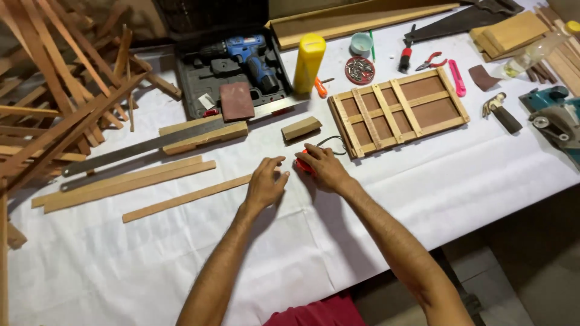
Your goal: The person assembles a small wooden frame by hammering nails into a grid of wooden slats. They measure the frame with a tape measure, use a utility knife to trim or mark the wood, and handle additional wooden pieces and tools on the workbench.
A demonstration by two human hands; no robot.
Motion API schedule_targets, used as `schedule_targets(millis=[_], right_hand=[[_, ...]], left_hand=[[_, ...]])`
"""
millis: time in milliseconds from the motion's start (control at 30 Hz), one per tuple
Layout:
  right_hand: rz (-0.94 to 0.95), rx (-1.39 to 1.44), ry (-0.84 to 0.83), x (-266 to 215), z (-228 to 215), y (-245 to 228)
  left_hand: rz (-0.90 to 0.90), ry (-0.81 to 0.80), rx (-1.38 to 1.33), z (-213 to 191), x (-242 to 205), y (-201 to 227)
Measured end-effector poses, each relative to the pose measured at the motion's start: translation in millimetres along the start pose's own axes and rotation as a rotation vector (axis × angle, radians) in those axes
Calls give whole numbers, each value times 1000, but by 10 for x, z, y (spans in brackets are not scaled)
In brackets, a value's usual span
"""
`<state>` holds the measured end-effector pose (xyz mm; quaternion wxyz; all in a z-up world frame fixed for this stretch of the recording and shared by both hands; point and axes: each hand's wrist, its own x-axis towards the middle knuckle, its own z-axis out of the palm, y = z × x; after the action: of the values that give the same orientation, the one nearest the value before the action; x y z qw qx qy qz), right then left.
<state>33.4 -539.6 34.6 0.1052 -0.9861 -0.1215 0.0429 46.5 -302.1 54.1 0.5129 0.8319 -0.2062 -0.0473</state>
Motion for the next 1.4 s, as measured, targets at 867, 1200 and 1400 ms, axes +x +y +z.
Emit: schedule_targets(millis=[867,1200,1400], right_hand=[[-540,347,-239,660,-929,-2264],[-670,448,-308,974,-451,-2837],[-597,545,-426,968,-131,-2812]], left_hand=[[-299,45,-352,-1897,-1074,-256],[-435,111,-729,-2297,-1569,-395],[-393,233,-737,-2239,-1547,-999]])
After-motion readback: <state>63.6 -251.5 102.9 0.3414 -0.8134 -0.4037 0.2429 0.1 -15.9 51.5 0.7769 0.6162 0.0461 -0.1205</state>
